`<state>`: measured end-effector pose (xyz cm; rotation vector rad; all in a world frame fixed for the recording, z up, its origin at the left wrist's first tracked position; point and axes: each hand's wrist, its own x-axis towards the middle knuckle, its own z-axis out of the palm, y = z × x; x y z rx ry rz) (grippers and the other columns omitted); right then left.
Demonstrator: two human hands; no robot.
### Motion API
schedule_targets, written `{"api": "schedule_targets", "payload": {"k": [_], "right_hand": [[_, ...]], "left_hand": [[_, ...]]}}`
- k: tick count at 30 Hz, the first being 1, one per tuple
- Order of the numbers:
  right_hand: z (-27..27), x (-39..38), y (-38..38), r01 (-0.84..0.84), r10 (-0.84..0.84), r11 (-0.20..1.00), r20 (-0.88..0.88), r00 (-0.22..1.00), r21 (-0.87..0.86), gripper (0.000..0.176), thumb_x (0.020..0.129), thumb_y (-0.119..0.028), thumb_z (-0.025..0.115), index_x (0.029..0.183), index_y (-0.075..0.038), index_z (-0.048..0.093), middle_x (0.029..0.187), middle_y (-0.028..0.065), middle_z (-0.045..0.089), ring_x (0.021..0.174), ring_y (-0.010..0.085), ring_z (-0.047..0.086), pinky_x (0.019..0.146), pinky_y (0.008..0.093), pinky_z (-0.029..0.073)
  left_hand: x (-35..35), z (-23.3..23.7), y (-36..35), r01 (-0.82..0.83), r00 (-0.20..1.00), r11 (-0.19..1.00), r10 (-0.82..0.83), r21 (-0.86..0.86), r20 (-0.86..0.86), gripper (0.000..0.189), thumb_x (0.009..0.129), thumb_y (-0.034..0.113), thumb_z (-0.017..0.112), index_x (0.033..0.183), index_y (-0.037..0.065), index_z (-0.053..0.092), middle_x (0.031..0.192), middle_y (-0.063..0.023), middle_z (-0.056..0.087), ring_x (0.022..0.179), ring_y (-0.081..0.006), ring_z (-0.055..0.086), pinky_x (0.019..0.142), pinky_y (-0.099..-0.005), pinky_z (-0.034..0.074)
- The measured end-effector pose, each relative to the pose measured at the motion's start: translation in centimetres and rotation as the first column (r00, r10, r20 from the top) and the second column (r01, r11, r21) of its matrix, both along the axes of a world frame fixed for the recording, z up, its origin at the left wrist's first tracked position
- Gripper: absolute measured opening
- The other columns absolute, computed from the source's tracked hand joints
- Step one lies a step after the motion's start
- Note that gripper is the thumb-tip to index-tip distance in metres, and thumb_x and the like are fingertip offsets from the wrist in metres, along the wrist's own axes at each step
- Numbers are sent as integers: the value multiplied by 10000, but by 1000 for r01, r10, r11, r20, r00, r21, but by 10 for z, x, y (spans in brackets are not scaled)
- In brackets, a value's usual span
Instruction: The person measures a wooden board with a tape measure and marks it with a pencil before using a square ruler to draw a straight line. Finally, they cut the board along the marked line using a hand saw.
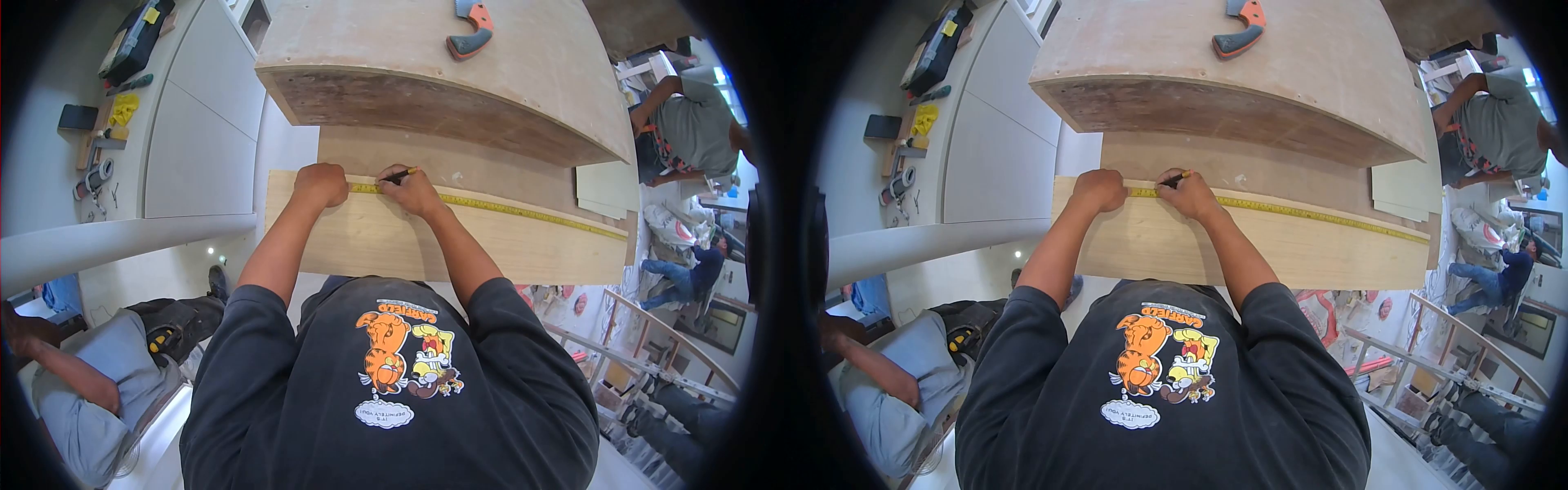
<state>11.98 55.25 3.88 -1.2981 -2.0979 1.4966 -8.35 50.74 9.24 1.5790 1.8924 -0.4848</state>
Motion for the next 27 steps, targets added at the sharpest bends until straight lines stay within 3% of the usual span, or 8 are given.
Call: {"api": "schedule_targets", "payload": {"k": [8, 19, 25, 27], "right_hand": [[-3, 1, 0, 7, -7, 1000, -25, 1000, -4, 205, 831, -222, 663, 924, -42, 696, 904, 98, 699, 830, 238, 655, 803, 313, 500], [-3, 1, -2, 18, -18, 1000, -40, 999, -9, 219, 848, -232, 668, 943, -37, 702, 916, 114, 698, 832, 254, 652, 803, 320, 499], [-1, 0, -4, 51, -52, 998, -37, 998, -29, 220, 838, -223, 669, 951, -38, 705, 917, 115, 701, 829, 251, 652, 798, 320, 500], [2, 1, -2, 16, -17, 1000, -19, 1000, -25, 206, 849, -193, 662, 965, -28, 704, 913, 99, 704, 838, 201, 640, 810, 306, 495]], "left_hand": [[2, 4, 1, 8, 1000, 1000, -8, -10, -23, 358, 939, 339, 555, 1075, 46, 709, 1116, -141, 701, 1054, -290, 664, 883, -394, 525], [1, 1, 0, 7, 1000, 1000, -7, -22, -12, 414, 944, 385, 550, 1078, 22, 696, 1112, -158, 696, 1060, -309, 656, 907, -409, 513], [3, 2, 1, -12, 1000, 1000, 11, -26, -27, 349, 931, 321, 556, 1092, 50, 706, 1132, -138, 697, 1067, -291, 659, 890, -395, 524], [2, 1, 0, -8, 1000, 1000, 7, -18, -26, 349, 930, 320, 556, 1091, 49, 707, 1130, -139, 697, 1064, -292, 660, 889, -396, 524]]}}
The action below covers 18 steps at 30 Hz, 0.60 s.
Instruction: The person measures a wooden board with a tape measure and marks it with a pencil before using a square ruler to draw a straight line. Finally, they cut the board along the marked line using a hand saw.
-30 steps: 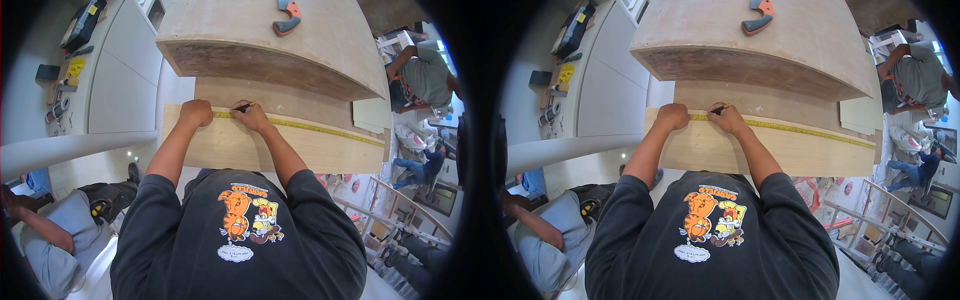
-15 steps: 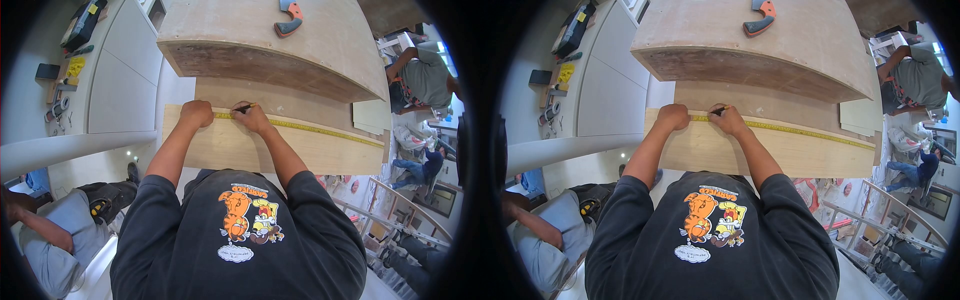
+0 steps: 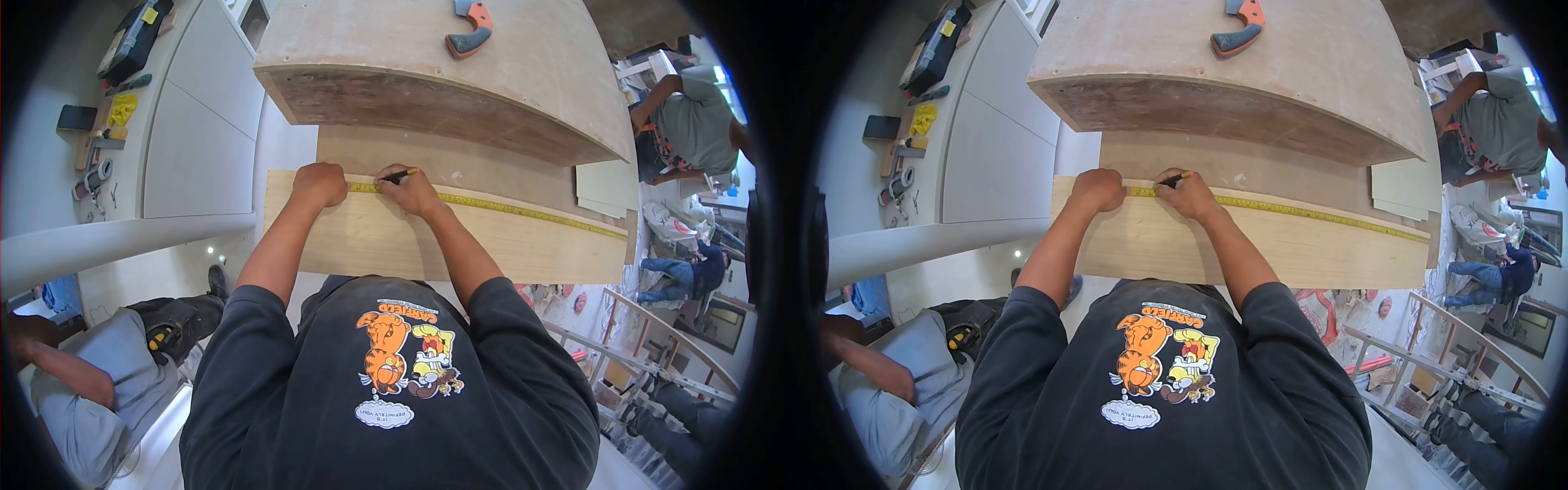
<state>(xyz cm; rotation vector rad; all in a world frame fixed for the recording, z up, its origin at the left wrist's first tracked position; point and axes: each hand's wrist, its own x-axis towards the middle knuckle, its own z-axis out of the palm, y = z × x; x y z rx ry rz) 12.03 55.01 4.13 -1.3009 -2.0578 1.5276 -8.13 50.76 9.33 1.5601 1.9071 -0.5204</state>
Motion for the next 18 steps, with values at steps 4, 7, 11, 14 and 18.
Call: {"api": "schedule_targets", "payload": {"k": [4, 7, 11, 14, 18], "right_hand": [[-2, 0, -1, 16, -16, 1000, -9, 1000, 21, 207, 851, -190, 661, 969, -27, 708, 923, 96, 709, 851, 192, 642, 822, 304, 494], [-3, 1, 0, -9, 9, 1000, -21, 1000, 29, 209, 826, -214, 664, 946, -50, 709, 919, 123, 706, 821, 242, 656, 791, 314, 505], [-4, 0, 1, -53, 48, 974, 25, 999, 218, 169, 846, -190, 645, 910, -44, 700, 892, 138, 678, 834, 278, 651, 778, 351, 508], [-3, 4, -2, -15, -14, 795, 43, 999, 607, 154, 862, -167, 627, 905, -29, 680, 870, 147, 649, 840, 309, 639, 764, 386, 506], [35, 57, -1, 344, -329, 716, -140, 934, 608, 187, 901, -191, 586, 891, -15, 647, 835, 156, 629, 816, 304, 630, 736, 406, 497]], "left_hand": [[1, -1, 0, 12, 1000, 1000, -12, 13, 3, 345, 929, 316, 559, 1083, 46, 708, 1124, -142, 698, 1061, -293, 661, 888, -398, 524], [0, -1, -2, 16, 1000, 1000, -16, 19, 11, 379, 938, 357, 552, 1070, 35, 702, 1100, -151, 700, 1045, -306, 661, 889, -407, 519], [0, -6, -1, 28, 1000, 999, -28, 17, -1, 407, 947, 386, 544, 1062, 28, 699, 1084, -157, 702, 1035, -316, 661, 889, -414, 516], [0, -6, -3, 27, 1000, 999, -27, 30, 9, 403, 951, 382, 539, 1056, 28, 700, 1085, -159, 701, 1034, -319, 661, 892, -417, 514], [-3, -13, -6, 46, 999, 997, -46, 60, 2, 415, 931, 387, 545, 1049, 19, 698, 1091, -176, 695, 1041, -331, 656, 888, -433, 516]]}}
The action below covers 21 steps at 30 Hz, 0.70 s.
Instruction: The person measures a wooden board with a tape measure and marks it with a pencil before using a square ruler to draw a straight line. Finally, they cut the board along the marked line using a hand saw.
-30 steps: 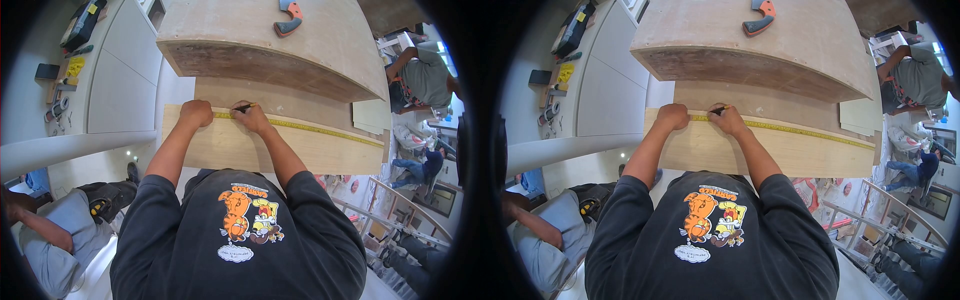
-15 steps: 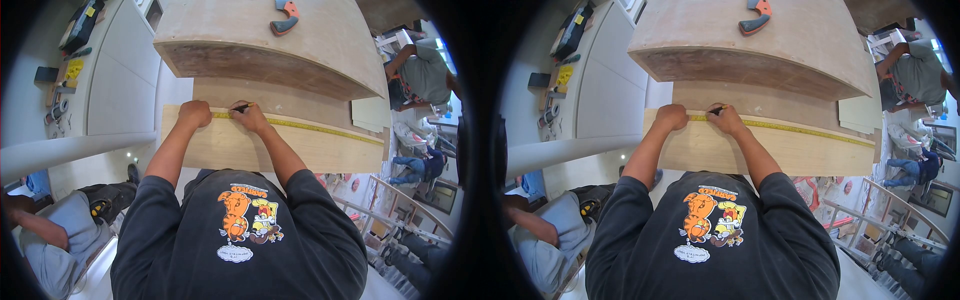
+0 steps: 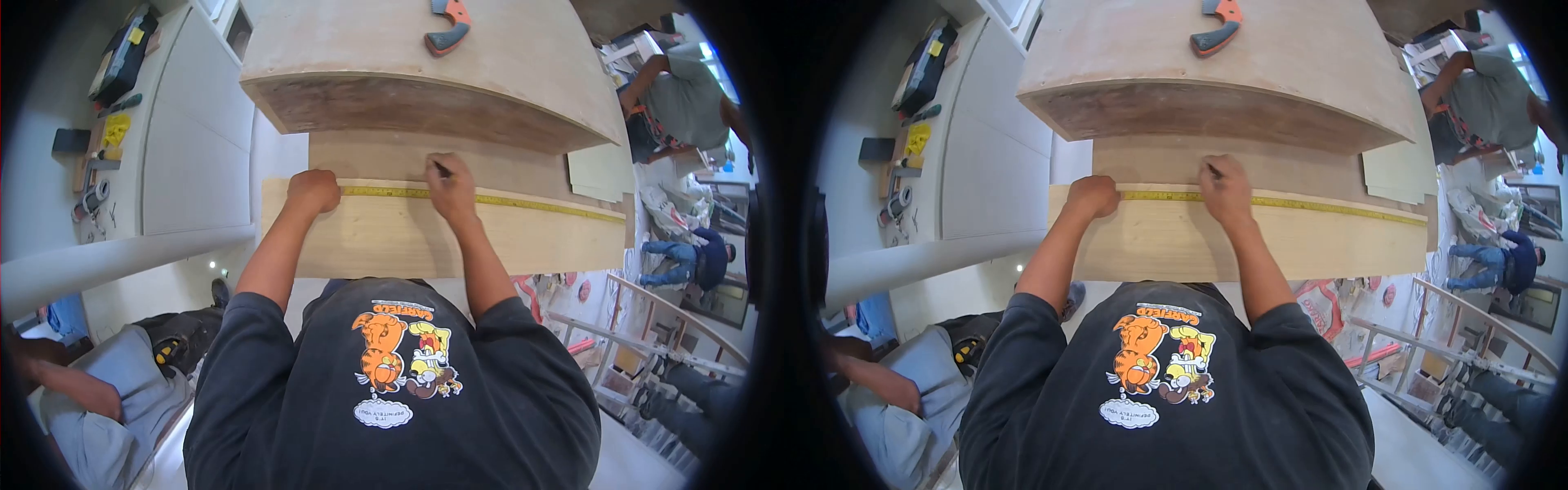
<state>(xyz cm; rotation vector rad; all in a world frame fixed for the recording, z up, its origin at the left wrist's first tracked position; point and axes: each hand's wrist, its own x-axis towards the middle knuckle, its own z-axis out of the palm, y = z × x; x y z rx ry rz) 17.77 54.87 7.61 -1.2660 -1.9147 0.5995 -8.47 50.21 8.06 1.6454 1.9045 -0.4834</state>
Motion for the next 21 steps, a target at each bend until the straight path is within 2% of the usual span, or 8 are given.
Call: {"api": "schedule_targets", "payload": {"k": [1, 4, 6, 7, 8, 12, 14, 21], "right_hand": [[6, 14, -3, 75, -76, 997, -23, 997, -35, 209, 915, -210, 571, 889, -15, 641, 821, 158, 627, 803, 292, 630, 728, 407, 494], [-36, 89, -14, 214, -329, 853, -174, 928, -476, 281, 955, -270, 546, 909, -15, 654, 832, 105, 645, 844, 231, 616, 742, 358, 478], [-38, 117, -32, 431, -518, 630, 64, 853, -646, 291, 964, -282, 496, 863, -30, 602, 739, 70, 622, 700, 220, 592, 649, 385, 460], [-82, 135, -33, 456, -663, 577, -63, 746, -678, 298, 961, -287, 506, 867, -27, 618, 716, 99, 630, 647, 233, 585, 625, 393, 466], [-92, 139, -39, 609, -732, 584, -25, 681, -537, 318, 951, -302, 534, 828, -24, 626, 727, 109, 639, 641, 217, 588, 591, 367, 467], [-52, 131, -63, 563, -816, 502, -143, 560, -657, 351, 903, -334, 635, 802, 1, 624, 739, 98, 655, 602, 167, 573, 533, 331, 451], [-45, 134, -72, 539, -849, 487, -227, 478, -687, 347, 884, -325, 666, 803, 11, 628, 731, 96, 651, 567, 154, 556, 495, 325, 433], [-41, 147, -116, 540, -901, 433, -348, 258, -721, 248, 873, -204, 681, 796, 28, 642, 647, 67, 586, 459, 142, 477, 404, 312, 353]], "left_hand": [[-3, -2, -2, 9, 1000, 1000, -9, 0, -1, 422, 924, 391, 545, 1049, 17, 696, 1097, -180, 692, 1046, -336, 653, 888, -438, 517], [-12, -23, -9, 96, 995, 992, -97, 83, 4, 462, 902, 429, 540, 1082, 30, 687, 1163, -211, 661, 1086, -361, 633, 897, -465, 513], [-17, -44, -10, 119, 993, 990, -117, 81, -30, 461, 902, 434, 547, 1107, 44, 682, 1157, -206, 662, 1079, -353, 637, 901, -461, 512], [-12, -26, 4, 128, 992, 992, -127, 18, -21, 488, 911, 447, 513, 1106, 33, 681, 1185, -204, 652, 1096, -354, 628, 919, -455, 503], [-16, -32, 7, 183, 983, 982, -183, 41, -2, 494, 911, 444, 496, 1058, 16, 697, 1164, -216, 654, 1093, -363, 624, 921, -456, 498], [-40, -47, 2, 266, 912, 946, -309, 185, 269, 415, 868, 373, 551, 872, -10, 711, 917, -258, 676, 897, -404, 655, 794, -462, 505], [-38, -34, -18, 118, 887, 989, -147, 92, 438, 372, 858, 330, 581, 790, -19, 690, 753, -234, 659, 746, -351, 652, 698, -436, 497], [-19, -13, -63, 23, 866, 995, 30, -101, 500, 371, 872, 310, 603, 718, -18, 680, 610, -134, 638, 573, -237, 618, 612, -375, 484]]}}
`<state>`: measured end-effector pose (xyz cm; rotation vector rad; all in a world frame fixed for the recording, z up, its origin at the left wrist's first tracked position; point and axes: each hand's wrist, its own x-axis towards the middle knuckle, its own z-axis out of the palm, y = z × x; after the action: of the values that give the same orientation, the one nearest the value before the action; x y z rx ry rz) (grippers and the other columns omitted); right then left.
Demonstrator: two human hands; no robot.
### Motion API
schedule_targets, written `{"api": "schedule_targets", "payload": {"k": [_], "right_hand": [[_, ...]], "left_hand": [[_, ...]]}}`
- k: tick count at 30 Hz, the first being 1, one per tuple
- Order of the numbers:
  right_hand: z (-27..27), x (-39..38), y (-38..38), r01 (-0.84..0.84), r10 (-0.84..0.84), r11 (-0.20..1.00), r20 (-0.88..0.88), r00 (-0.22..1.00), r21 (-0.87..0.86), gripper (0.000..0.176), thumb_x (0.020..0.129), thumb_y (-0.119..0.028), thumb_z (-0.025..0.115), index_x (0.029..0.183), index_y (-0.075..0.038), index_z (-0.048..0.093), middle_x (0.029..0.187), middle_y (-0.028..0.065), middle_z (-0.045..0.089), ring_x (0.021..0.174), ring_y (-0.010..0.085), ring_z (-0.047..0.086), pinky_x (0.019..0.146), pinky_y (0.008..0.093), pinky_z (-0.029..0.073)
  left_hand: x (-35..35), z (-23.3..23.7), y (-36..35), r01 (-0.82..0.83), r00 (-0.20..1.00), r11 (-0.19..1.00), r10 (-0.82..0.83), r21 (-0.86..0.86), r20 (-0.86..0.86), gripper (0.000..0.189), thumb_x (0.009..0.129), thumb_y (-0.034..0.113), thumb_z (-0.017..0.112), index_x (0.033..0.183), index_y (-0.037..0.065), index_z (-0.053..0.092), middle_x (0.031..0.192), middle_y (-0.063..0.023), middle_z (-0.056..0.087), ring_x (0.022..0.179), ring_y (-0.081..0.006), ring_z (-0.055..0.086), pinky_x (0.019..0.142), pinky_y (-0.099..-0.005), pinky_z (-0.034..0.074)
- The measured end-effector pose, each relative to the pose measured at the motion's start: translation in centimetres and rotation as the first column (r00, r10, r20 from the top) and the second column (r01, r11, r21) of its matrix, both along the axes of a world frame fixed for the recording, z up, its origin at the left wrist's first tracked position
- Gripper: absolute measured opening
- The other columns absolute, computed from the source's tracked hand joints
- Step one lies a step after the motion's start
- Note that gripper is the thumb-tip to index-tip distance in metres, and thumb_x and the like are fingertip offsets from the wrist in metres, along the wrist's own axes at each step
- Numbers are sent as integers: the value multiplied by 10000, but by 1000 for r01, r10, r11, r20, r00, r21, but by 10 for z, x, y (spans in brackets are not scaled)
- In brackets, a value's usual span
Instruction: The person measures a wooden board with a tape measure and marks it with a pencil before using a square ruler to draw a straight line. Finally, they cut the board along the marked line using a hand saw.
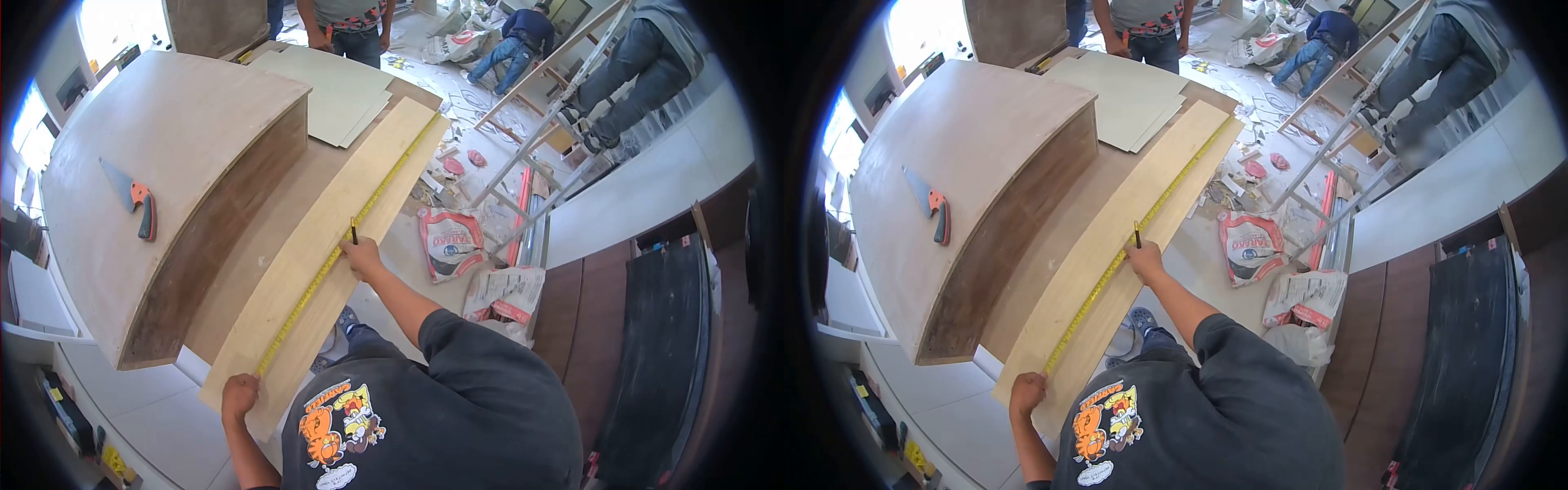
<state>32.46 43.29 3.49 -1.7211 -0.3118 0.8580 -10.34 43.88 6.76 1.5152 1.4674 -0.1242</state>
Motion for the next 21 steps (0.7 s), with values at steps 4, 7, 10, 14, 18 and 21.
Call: {"api": "schedule_targets", "payload": {"k": [4, 7, 10, 14, 18, 21], "right_hand": [[-12, 6, -24, -19, 19, 998, -4, 1000, -57, 214, 869, -157, 677, 786, 36, 637, 634, 67, 575, 446, 126, 448, 386, 298, 318], [-15, 7, -33, -18, 13, 998, -66, 998, -63, 191, 866, -145, 679, 803, 32, 641, 667, 89, 604, 434, 110, 431, 379, 288, 303], [-19, 7, -35, 10, -13, 999, -70, 997, -42, 181, 870, -137, 673, 827, 36, 638, 704, 111, 632, 415, 102, 415, 366, 282, 288], [-20, 19, -34, -19, 12, 998, -123, 992, -55, 188, 870, -138, 673, 845, 44, 634, 722, 125, 645, 397, 102, 398, 352, 281, 270], [-16, 28, -36, -56, 49, 996, -114, 992, -63, 185, 860, -134, 669, 844, 47, 634, 709, 115, 634, 401, 108, 409, 350, 283, 279], [-19, 29, -42, -71, 68, 995, -40, 997, -74, 178, 852, -137, 665, 852, 39, 640, 701, 102, 627, 417, 130, 446, 365, 302, 325]], "left_hand": [[3, 6, -25, 11, 999, 1000, -12, -13, -35, 368, 880, 310, 600, 728, -14, 686, 603, -120, 642, 577, -227, 632, 607, -362, 485], [4, 7, -33, 10, 999, 999, -11, -32, -48, 367, 883, 311, 593, 736, -11, 690, 610, -130, 647, 587, -234, 643, 613, -366, 489], [8, 8, -38, 47, 997, 999, -47, -1, -58, 375, 882, 318, 588, 732, -10, 691, 620, -142, 652, 589, -247, 647, 619, -375, 492], [15, 5, -42, 60, 995, 997, -57, 40, -82, 387, 879, 339, 591, 735, -3, 700, 635, -165, 653, 613, -276, 654, 633, -394, 495], [21, 10, -44, 86, 987, 993, -74, 79, -143, 397, 876, 358, 601, 757, -5, 708, 680, -208, 656, 677, -328, 659, 668, -417, 502], [13, -2, -47, 118, 977, 990, -100, 82, -188, 422, 875, 387, 599, 787, -9, 714, 763, -254, 663, 763, -396, 661, 719, -455, 505]]}}
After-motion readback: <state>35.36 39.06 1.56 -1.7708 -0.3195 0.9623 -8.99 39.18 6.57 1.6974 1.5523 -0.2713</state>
